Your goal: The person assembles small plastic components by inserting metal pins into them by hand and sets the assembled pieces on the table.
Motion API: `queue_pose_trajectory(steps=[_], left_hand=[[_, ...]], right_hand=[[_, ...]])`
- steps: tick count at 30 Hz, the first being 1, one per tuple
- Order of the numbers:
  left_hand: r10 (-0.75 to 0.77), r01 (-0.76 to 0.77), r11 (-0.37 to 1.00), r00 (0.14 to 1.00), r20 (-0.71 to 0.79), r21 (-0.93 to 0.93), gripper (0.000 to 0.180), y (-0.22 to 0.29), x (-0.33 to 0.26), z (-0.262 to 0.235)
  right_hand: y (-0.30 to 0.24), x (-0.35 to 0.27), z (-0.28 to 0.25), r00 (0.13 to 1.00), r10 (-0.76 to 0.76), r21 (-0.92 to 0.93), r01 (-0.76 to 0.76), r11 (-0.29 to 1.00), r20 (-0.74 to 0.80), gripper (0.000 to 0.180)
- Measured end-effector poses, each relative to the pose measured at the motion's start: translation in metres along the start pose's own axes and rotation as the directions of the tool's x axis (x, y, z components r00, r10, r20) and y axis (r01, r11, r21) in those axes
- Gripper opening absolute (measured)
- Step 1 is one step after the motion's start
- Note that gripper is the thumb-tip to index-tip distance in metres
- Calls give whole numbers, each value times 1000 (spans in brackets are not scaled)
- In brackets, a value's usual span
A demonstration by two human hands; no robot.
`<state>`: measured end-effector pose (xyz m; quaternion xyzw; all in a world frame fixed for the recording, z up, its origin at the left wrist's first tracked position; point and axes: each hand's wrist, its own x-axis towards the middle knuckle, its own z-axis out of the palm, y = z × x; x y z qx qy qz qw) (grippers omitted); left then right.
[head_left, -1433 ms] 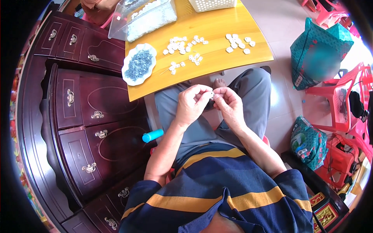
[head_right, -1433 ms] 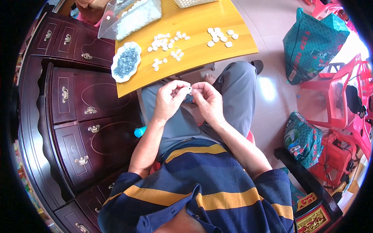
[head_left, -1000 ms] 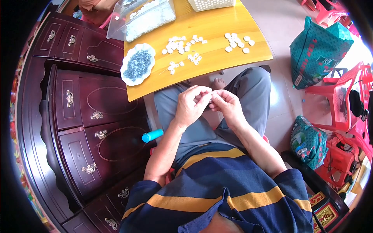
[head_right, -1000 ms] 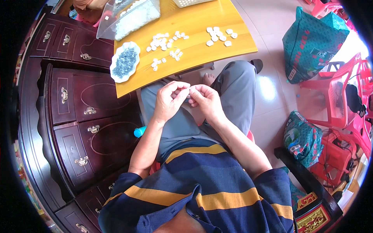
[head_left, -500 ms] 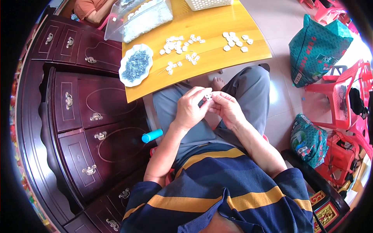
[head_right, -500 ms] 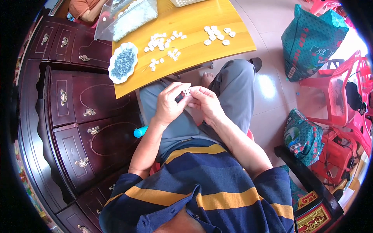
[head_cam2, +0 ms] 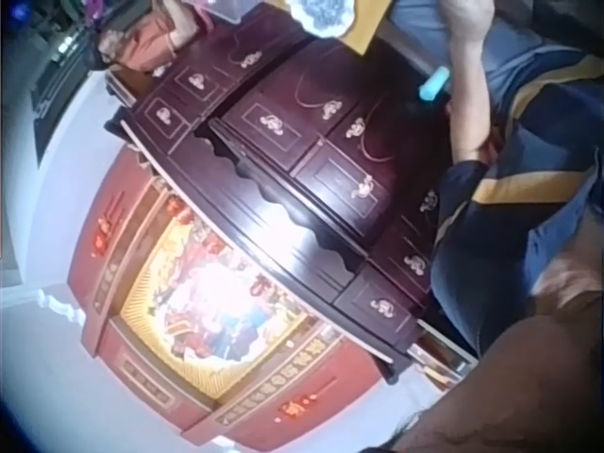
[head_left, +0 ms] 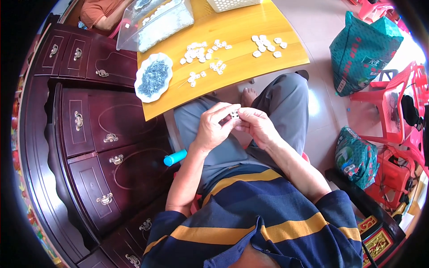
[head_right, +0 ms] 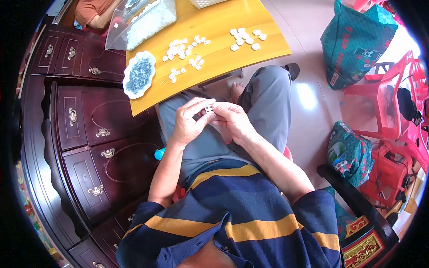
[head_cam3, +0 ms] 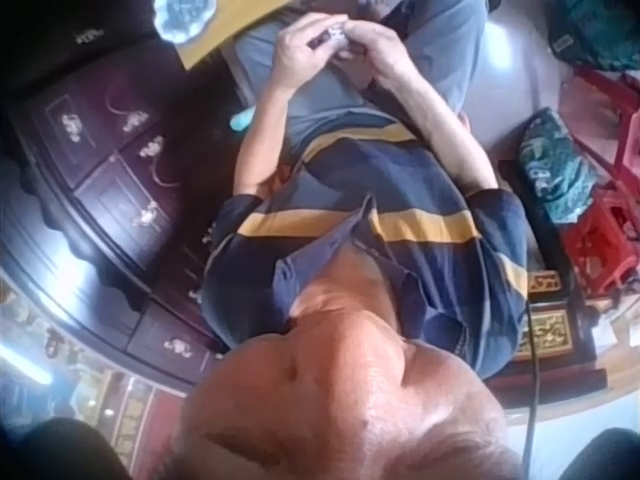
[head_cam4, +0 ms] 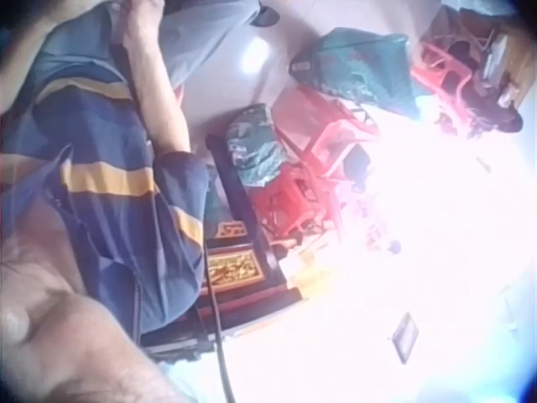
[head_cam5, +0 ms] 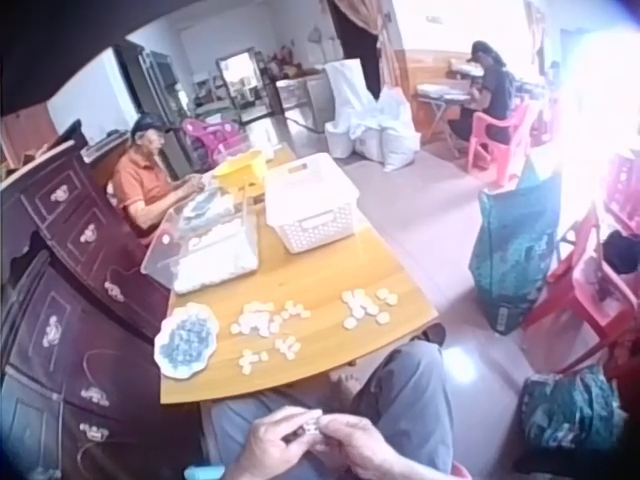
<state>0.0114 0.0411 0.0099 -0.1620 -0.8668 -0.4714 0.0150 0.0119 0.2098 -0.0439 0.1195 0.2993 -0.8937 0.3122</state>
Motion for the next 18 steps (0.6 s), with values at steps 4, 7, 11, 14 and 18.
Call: queue_pose_trajectory(steps=[4,7,11,14,18], left_hand=[[-14,14,1000,1000,-4,-13,33,1,1,1],[17,-17,1000,1000,-12,10,32,1,3,3],[48,-47,998,998,-31,31,29,0,5,5],[68,-66,997,997,-30,48,28,3,7,6],[114,-113,993,993,-17,39,26,5,10,6]], right_hand=[[4,1,0,998,-56,-19,56,998,-23,18],[7,0,-1,994,-110,-32,109,993,-15,18],[8,0,-1,985,-174,-52,173,983,0,18],[10,-1,-3,977,-212,-72,212,975,2,19],[11,-4,-4,964,-263,-129,264,956,22,20]])
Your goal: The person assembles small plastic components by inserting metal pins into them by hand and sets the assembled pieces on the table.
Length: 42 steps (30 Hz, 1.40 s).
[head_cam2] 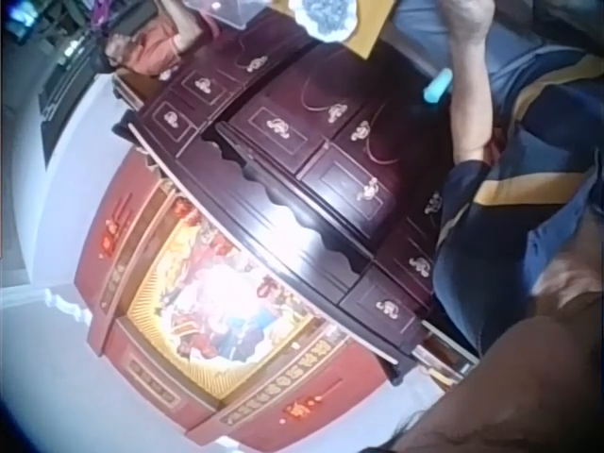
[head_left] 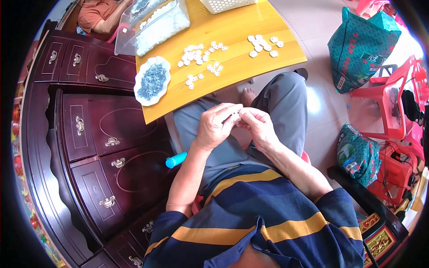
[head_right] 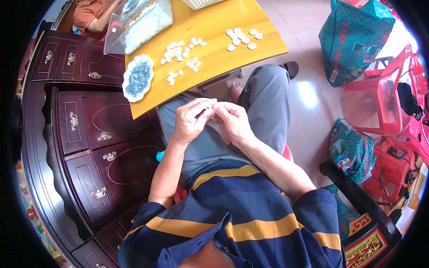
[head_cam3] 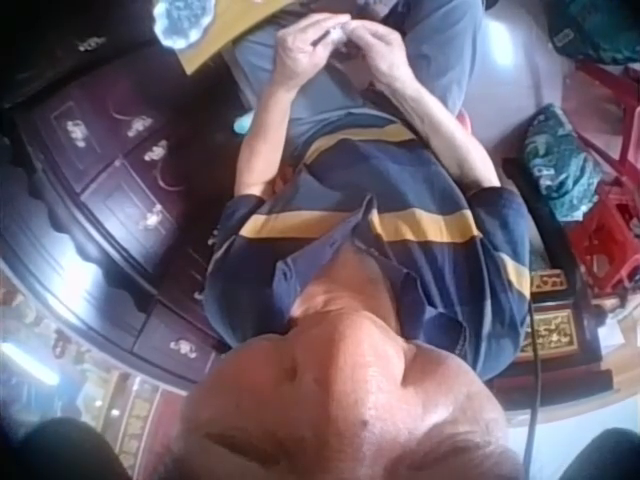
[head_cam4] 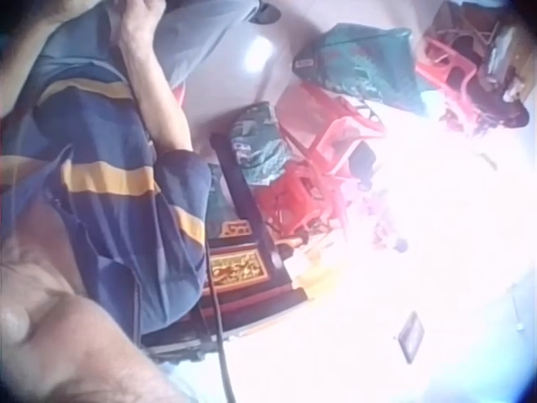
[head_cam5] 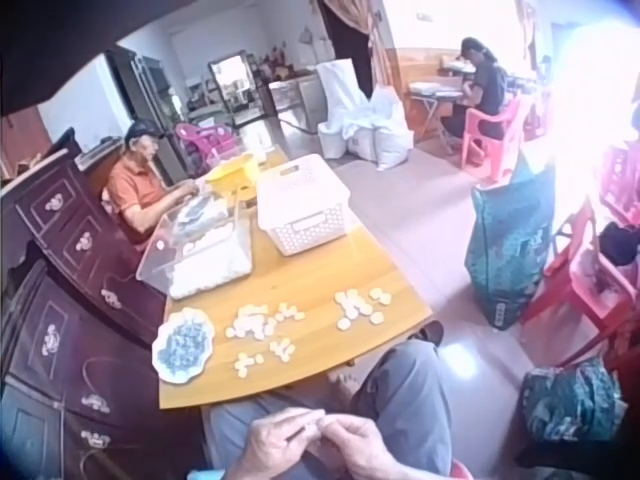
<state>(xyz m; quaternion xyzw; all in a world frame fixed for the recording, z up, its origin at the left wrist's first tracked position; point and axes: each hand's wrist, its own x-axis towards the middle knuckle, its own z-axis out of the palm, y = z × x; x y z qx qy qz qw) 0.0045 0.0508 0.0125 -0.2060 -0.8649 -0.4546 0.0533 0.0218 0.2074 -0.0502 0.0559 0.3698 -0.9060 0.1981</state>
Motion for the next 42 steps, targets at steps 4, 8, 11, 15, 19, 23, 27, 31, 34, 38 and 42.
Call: queue_pose_trajectory(steps=[4,8,11,15,19,23,27,31,34,38,42], left_hand=[[-21,21,1000,1000,18,-19,24,-1,2,0],[-43,43,998,999,-11,-47,23,-2,4,2],[-114,113,989,993,-3,-97,22,-5,2,2],[-137,133,981,991,-14,-141,20,-7,1,2],[-136,131,981,990,-24,-143,22,-11,2,7],[-114,114,993,993,13,-25,22,1,9,7],[-65,65,994,998,4,92,16,-2,19,5],[-96,94,986,995,12,136,8,0,44,0],[-36,56,946,997,-66,320,7,-12,78,5],[19,49,899,988,-151,436,19,-43,112,32],[-29,72,904,994,-108,422,22,-45,120,27]], right_hand=[[0,0,-1,999,-33,-61,32,998,-20,21],[-5,2,7,997,-72,-93,69,993,-26,22],[-2,4,6,996,-76,-131,69,989,-54,23],[-3,4,8,995,-86,-139,79,987,-48,23],[0,6,2,996,-70,-126,63,990,-53,22],[2,10,0,992,-51,-96,39,995,-117,22],[-1,12,-4,991,-48,-62,40,997,-122,23],[-15,11,5,973,116,110,-96,989,-197,27],[-16,13,1,968,182,139,-159,978,-174,30],[-13,15,-3,962,233,149,-212,966,-144,28],[-16,13,-4,967,223,149,-204,968,-125,28]])
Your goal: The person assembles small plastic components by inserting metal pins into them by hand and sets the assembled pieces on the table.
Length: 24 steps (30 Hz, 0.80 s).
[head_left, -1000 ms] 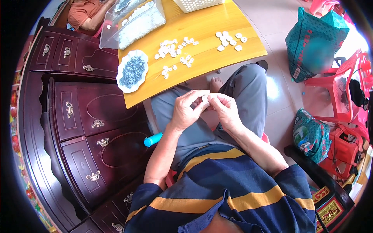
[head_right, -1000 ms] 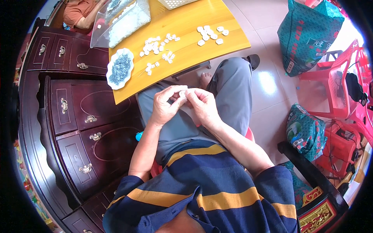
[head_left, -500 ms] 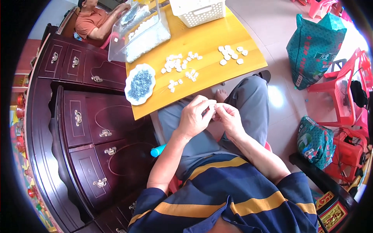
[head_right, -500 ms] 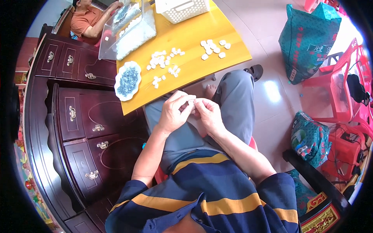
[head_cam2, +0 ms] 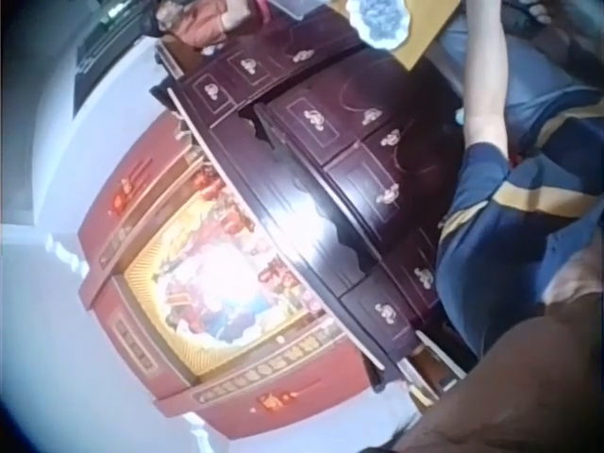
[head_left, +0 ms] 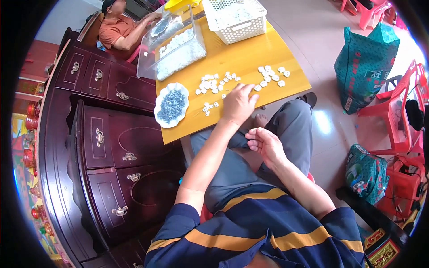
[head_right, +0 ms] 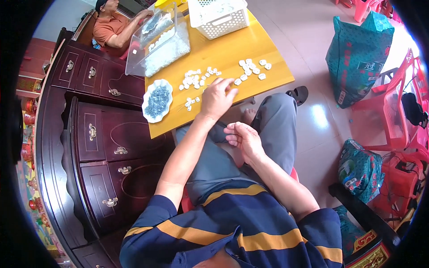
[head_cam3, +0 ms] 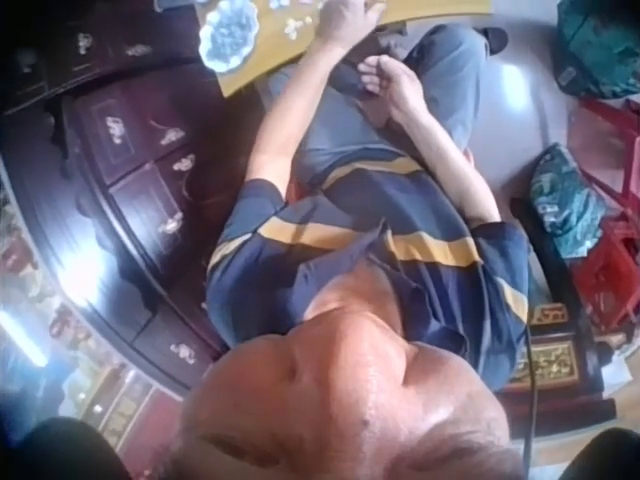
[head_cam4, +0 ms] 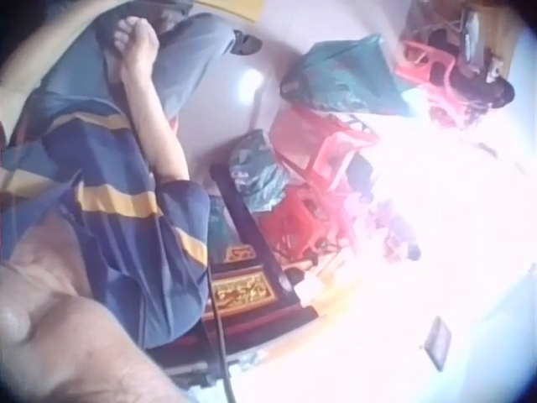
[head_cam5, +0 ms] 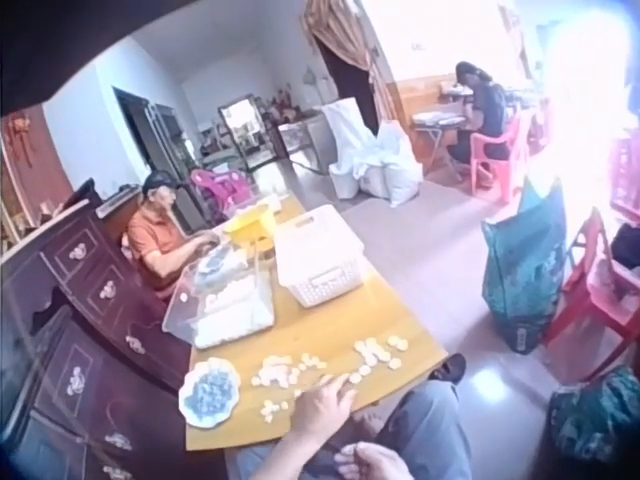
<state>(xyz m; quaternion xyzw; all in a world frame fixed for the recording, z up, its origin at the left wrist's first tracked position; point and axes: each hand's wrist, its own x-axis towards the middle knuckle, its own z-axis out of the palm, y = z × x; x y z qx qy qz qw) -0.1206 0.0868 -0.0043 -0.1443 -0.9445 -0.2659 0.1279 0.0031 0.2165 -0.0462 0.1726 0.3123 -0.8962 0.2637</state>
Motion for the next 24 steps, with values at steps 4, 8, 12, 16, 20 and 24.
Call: queue_pose_trajectory(steps=[4,8,12,16,20,24], left_hand=[[-20,26,997,996,-82,69,4,-43,3,-29],[-45,42,975,999,10,219,3,-70,12,-51],[11,-32,972,996,93,233,6,-81,20,-55],[87,-124,961,983,159,246,6,-76,28,-57],[150,-236,913,953,263,332,9,-75,37,-59],[161,-312,880,905,394,358,8,-74,54,-58]], right_hand=[[1,0,3,1000,-4,0,4,1000,16,27],[3,-1,5,999,15,-29,-14,999,34,27],[6,0,3,998,28,-31,-26,999,54,27],[4,-1,3,999,21,-37,-19,999,41,27],[5,0,4,999,22,-54,-20,998,35,26],[6,1,3,999,24,-76,-21,997,35,26]])
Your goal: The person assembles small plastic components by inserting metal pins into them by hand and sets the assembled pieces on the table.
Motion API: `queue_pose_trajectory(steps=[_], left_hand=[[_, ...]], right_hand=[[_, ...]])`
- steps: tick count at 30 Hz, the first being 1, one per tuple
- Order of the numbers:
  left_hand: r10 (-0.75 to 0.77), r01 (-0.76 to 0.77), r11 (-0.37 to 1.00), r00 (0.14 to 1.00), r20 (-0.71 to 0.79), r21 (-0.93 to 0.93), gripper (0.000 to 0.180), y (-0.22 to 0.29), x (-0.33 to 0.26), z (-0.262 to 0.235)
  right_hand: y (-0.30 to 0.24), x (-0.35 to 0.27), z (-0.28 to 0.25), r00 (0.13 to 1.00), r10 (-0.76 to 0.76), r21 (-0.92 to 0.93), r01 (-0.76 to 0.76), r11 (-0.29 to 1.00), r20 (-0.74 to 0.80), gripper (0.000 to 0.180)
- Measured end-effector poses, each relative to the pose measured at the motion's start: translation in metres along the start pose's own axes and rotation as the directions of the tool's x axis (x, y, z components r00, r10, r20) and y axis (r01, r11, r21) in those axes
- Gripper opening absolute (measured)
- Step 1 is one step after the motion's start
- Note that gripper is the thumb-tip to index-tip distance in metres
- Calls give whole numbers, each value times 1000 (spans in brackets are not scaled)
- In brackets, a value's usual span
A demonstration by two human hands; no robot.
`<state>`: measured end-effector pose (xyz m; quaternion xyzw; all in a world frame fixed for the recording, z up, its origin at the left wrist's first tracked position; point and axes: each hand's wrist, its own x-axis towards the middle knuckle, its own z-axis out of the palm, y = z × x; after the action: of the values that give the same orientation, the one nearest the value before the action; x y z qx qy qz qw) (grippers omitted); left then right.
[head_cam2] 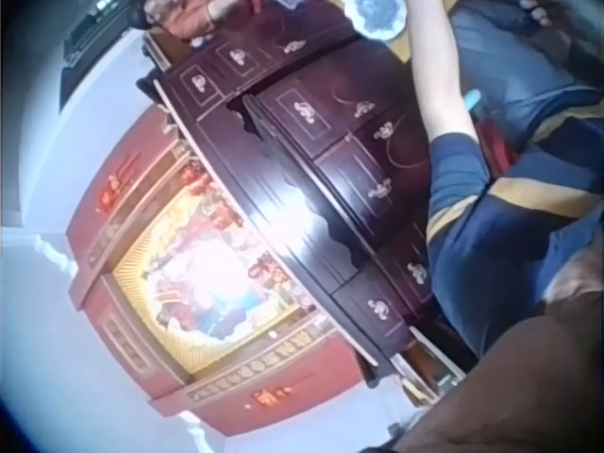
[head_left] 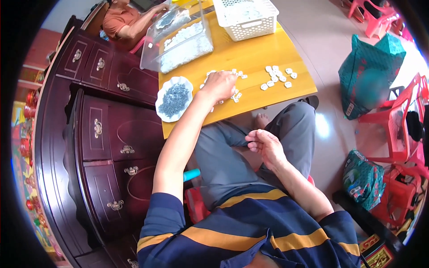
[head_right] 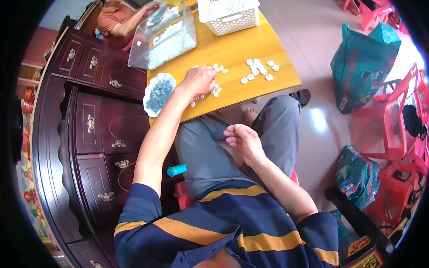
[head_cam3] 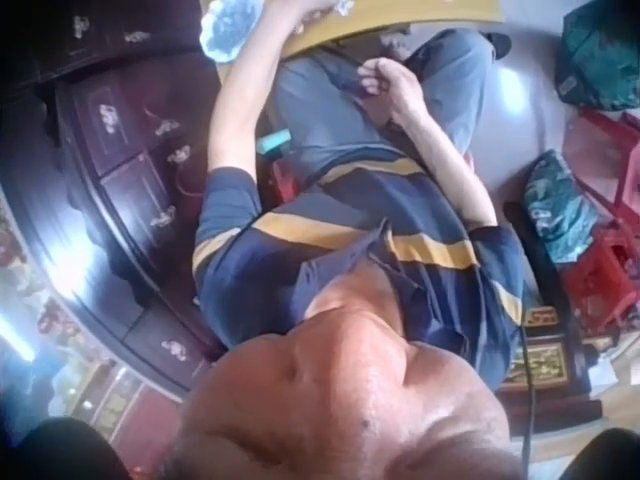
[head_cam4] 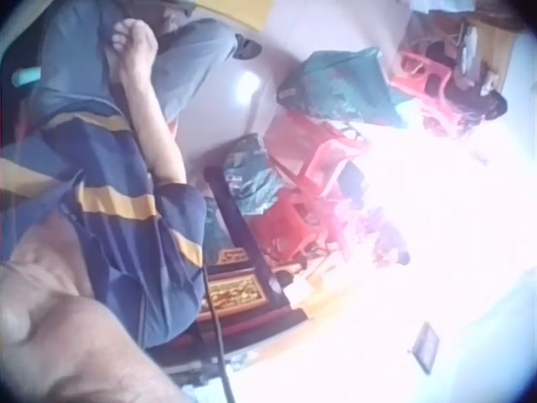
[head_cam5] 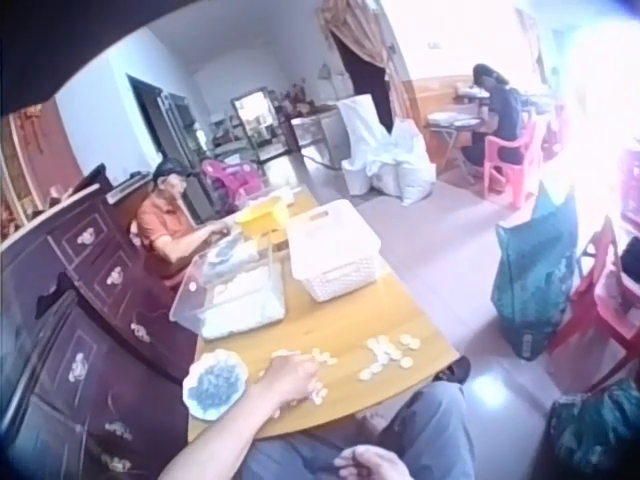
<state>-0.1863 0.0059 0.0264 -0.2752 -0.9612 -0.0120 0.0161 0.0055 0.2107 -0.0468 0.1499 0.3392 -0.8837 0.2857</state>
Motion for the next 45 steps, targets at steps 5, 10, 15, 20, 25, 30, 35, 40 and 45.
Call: queue_pose_trajectory(steps=[5,10,15,20,25,30,35,40,45], left_hand=[[58,-71,994,987,150,81,15,-7,8,0],[8,-10,996,999,-32,-86,14,-10,-6,-8],[-61,-85,880,955,-289,-467,3,51,-71,-24],[-63,-150,747,954,-294,-647,10,111,-136,6],[-247,-69,718,905,-346,-693,11,119,-165,20],[-343,-25,721,856,-388,-692,12,126,-178,32],[-409,-66,675,796,-447,-735,14,123,-182,33],[-467,-79,562,791,-395,-823,11,113,-186,27],[-602,-81,282,760,-243,-956,4,93,-195,12]], right_hand=[[0,0,1,1000,-10,-33,10,999,10,27],[3,2,-1,999,-33,-58,33,998,6,27],[1,3,-1,991,-105,-48,110,993,85,25],[6,-2,3,969,-87,-32,97,995,231,19],[20,-2,6,980,47,-115,-25,993,194,19],[31,-5,14,995,-15,-243,39,969,99,26],[32,-1,21,990,-121,-319,139,937,75,24],[24,8,31,985,-126,-385,163,909,119,24],[-1,20,77,984,-102,-554,166,816,146,28]])
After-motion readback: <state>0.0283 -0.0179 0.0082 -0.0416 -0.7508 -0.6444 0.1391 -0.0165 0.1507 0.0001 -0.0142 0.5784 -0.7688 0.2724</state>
